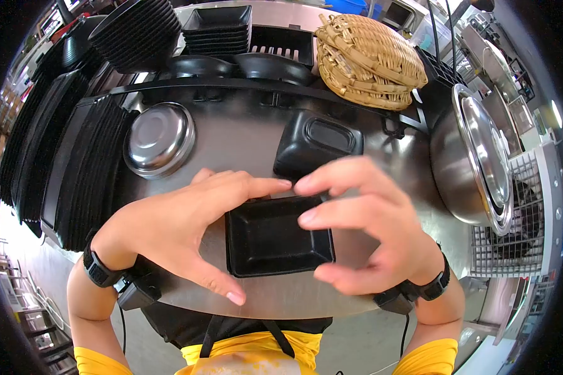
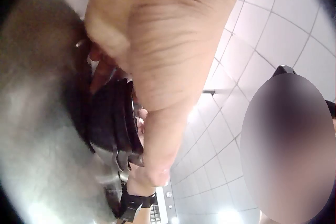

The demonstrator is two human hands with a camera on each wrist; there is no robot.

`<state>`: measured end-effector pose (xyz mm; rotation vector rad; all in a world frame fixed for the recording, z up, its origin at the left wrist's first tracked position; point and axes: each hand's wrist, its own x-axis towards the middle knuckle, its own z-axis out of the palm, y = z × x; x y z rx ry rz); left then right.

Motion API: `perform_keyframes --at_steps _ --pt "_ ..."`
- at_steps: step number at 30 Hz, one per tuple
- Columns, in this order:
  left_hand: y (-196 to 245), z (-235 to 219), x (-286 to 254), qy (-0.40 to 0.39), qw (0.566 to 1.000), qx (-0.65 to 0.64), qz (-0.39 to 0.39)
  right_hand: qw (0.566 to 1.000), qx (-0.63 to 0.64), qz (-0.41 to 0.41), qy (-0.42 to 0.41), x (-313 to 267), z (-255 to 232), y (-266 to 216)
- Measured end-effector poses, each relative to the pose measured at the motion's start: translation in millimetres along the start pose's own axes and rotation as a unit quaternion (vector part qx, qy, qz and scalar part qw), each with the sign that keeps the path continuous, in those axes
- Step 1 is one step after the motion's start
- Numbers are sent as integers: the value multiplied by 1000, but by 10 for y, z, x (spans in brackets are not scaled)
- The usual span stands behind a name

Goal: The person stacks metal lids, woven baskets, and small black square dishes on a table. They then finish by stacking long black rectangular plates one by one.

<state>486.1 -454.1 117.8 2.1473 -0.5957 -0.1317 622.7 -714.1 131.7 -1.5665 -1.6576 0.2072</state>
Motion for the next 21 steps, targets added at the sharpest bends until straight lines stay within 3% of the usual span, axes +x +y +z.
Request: perform_keyframes --at_steps 2,4,5,6,8,15,21 --pt "42 -29 16 -28 999 17 -27 994 -77 -24 70 -59 -110 83" --pt "24 -8 17 -20 999 15 -21 983 -76 48 157 -56 -125 183" --pt "18 0 15 -11 1000 15 -16 973 -68 144 168 -46 -129 127" --pt "23 -3 14 -13 1000 14 -14 972 -69 145 170 -47 -124 144" --pt "43 -18 11 -16 999 1 -27 966 -68 232 91 -54 -113 251" --pt "12 1 -10 20 1000 -23 3 972 -59 206 100 -90 -155 396" --pt "105 -31 -17 18 1000 7 -24 969 -44 201 139 -55 -88 358"
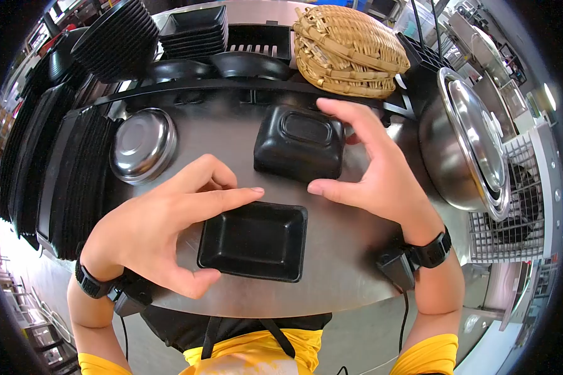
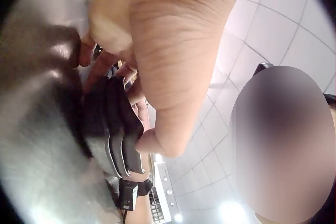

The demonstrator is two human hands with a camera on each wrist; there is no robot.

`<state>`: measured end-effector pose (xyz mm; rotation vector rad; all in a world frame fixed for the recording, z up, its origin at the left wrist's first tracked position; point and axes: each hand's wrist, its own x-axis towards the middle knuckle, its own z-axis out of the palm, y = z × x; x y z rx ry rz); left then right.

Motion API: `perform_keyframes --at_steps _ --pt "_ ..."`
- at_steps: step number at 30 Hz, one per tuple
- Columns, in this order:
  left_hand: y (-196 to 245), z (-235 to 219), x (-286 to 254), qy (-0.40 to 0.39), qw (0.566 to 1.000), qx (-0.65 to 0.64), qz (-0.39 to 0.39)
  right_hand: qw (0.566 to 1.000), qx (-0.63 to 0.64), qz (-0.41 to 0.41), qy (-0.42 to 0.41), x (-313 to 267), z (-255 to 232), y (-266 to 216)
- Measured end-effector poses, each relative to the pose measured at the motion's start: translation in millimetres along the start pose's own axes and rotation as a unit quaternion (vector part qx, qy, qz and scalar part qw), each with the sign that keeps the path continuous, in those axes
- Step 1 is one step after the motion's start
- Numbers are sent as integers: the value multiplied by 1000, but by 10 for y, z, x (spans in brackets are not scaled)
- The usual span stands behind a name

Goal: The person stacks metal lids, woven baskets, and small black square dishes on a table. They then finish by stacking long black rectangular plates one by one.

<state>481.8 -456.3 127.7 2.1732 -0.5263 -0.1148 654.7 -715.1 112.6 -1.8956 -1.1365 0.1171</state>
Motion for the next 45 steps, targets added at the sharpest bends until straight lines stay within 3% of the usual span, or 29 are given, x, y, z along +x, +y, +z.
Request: perform_keyframes --at_steps 5,9,11,17,19,25,26,27,28,29,31,35,39,45 --pt "3 10 1 22 1000 4 13 998 -46 -17 -26 6 -20 114" --pt "18 5 2 26 1000 10 9 1000 -9 -16 -19 19 -40 116" --pt "17 5 6 31 999 20 15 994 100 -31 32 15 -6 81" --pt "-26 13 3 32 999 -5 24 978 174 -53 103 12 -37 -37" --pt "-26 16 3 36 999 1 25 937 304 -84 153 9 21 -97" --pt "-10 49 29 33 999 19 19 949 281 -95 111 -90 -29 -211" --pt "-12 71 40 35 999 19 15 968 182 -172 6 -62 -136 -171" --pt "-11 93 49 36 999 20 14 961 79 -244 -100 -24 -176 -178" --pt "-10 117 59 49 999 -6 10 960 125 -231 -100 -49 -53 -228" --pt "-16 136 60 62 998 -33 5 961 93 -205 -158 -78 -37 -311" --pt "-53 173 58 72 996 -49 12 963 28 -187 -192 -99 34 -423" --pt "-48 170 57 77 996 -45 21 961 -11 -224 -161 -91 37 -443" --pt "-34 126 64 55 998 -30 24 974 60 -160 -148 -104 -19 -363" --pt "-44 127 66 51 998 -27 31 969 43 -194 -144 -85 119 -335"
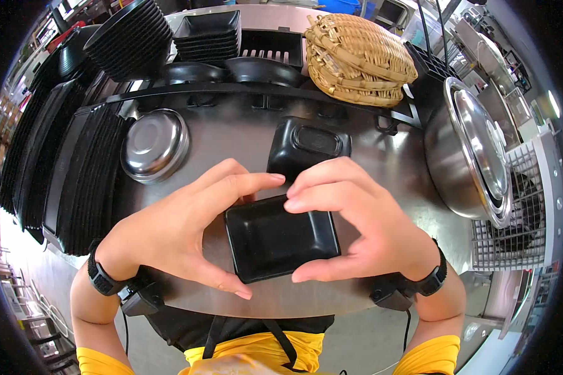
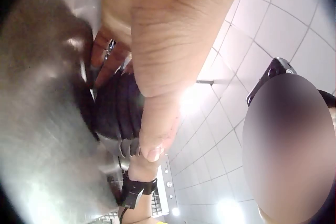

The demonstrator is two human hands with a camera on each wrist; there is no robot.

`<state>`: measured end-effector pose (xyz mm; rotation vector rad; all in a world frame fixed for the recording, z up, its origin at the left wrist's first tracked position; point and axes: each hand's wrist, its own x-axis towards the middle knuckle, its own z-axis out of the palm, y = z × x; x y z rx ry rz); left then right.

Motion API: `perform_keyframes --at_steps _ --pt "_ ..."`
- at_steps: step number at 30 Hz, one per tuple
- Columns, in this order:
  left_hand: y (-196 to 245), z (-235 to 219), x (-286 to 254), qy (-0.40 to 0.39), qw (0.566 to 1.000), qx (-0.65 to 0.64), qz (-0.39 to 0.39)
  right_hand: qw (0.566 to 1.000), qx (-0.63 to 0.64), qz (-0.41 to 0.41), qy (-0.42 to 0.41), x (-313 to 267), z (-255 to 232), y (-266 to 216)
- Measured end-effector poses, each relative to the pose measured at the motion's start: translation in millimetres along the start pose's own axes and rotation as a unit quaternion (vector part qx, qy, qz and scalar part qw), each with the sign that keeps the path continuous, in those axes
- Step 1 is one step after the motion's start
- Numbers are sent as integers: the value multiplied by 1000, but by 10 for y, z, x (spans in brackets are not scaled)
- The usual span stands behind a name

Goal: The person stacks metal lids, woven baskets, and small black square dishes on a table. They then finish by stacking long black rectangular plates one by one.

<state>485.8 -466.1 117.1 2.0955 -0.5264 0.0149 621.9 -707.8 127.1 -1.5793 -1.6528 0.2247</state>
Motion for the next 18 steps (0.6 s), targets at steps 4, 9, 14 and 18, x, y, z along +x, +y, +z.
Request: perform_keyframes --at_steps 4,9,14,18 --pt "66 -47 -4 -40 999 23 -19 1000 14 -9 10 -17 -54 12" --pt "32 -31 -9 -36 999 1 0 992 -13 24 126 -139 -259 276" --pt "67 -50 -3 -45 999 5 -2 975 0 215 62 -123 -275 279" --pt "84 -59 1 -55 998 4 -16 965 82 240 62 -117 -290 312"
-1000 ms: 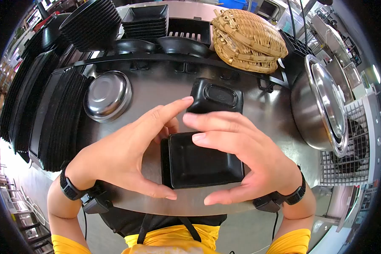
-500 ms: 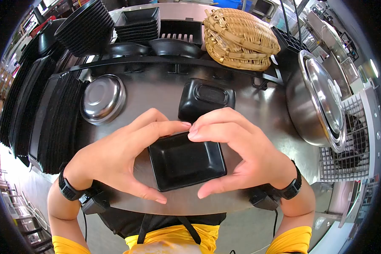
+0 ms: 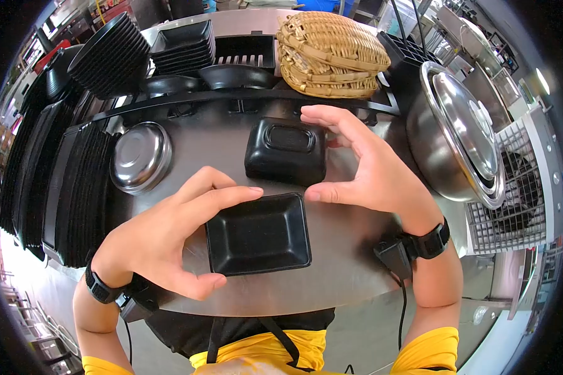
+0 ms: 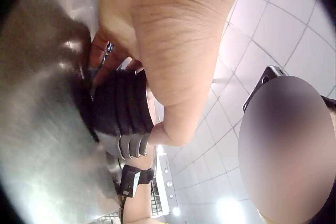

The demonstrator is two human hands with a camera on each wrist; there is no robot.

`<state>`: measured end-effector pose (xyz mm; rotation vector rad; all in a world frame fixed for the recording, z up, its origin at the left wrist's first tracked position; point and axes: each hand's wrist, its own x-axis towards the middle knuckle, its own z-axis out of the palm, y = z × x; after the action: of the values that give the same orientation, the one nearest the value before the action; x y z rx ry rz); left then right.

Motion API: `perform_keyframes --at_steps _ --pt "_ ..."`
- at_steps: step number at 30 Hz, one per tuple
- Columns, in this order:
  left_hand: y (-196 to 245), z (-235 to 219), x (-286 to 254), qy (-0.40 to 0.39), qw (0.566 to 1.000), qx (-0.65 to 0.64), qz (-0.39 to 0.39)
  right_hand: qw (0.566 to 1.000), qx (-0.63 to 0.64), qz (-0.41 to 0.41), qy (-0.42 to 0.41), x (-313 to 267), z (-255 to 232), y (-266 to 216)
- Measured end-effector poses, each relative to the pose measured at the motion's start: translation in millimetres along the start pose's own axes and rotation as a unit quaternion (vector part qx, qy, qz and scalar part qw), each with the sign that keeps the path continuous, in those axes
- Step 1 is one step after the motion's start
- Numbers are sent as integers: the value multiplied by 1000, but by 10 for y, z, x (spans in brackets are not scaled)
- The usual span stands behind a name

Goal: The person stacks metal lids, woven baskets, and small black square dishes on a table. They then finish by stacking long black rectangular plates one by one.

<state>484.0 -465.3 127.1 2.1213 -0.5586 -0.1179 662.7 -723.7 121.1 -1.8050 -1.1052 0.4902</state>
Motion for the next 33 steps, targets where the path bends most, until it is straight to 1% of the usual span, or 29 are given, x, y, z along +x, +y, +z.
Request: perform_keyframes --at_steps 2,3,5,6,8,9,11,12,14,15,16,18,19,20,22,23,24,26,27,28,30,31,33 --pt "3 -3 5 0 1000 -1 -3 999 -42 16 2 12 1 8" --pt "4 -4 6 -2 1000 -1 -2 999 -42 17 4 14 -12 -1" --pt "5 -1 10 5 1000 0 5 988 -154 -6 -1 8 -40 -23" --pt "9 -3 11 2 1000 0 6 988 -153 -5 1 5 -31 -21" --pt "21 -7 13 4 1000 -3 5 986 -158 -47 31 3 -8 -16" --pt "23 -5 16 2 1000 -3 6 986 -158 -46 33 9 -10 34" --pt "26 -4 24 4 1000 -6 3 983 -104 -130 76 40 -16 164" --pt "28 -10 23 2 1000 -6 3 983 -103 -129 78 40 -11 163" --pt "35 -26 18 -8 1000 -7 -18 975 -15 -163 153 49 4 127" --pt "32 -24 20 -9 1000 -7 -18 977 16 -148 156 20 -14 72" --pt "23 -20 23 -3 1000 -11 -6 977 16 -148 155 2 7 8" --pt "12 -13 26 6 1000 -14 4 944 191 -149 224 -2 71 -88" --pt "10 -10 27 10 1000 -15 -2 935 201 -176 233 -1 61 -80" --pt "9 -11 25 16 1000 -17 -8 935 202 -177 231 -2 64 -91" --pt "9 -16 15 14 1000 -14 -17 925 232 -240 184 -17 70 -123" --pt "8 -17 13 10 1000 -12 -23 931 183 -289 126 -14 16 -75" --pt "2 -15 12 12 1000 -12 -24 931 184 -290 124 -16 44 -88" --pt "-15 -6 16 14 1000 -13 -7 964 78 -221 122 -46 119 -137" --pt "-18 -4 17 14 1000 -13 -6 958 19 -269 102 -21 56 -29" --pt "-20 -3 20 13 1000 -16 -3 958 18 -269 102 -15 25 -21" --pt "-24 -1 20 12 1000 -20 0 968 12 -222 120 -7 -7 -19" --pt "-26 -4 18 10 1000 -18 0 968 11 -222 119 5 -8 -14" --pt "-23 -11 21 6 1000 -16 2 977 -5 -182 113 23 5 8"
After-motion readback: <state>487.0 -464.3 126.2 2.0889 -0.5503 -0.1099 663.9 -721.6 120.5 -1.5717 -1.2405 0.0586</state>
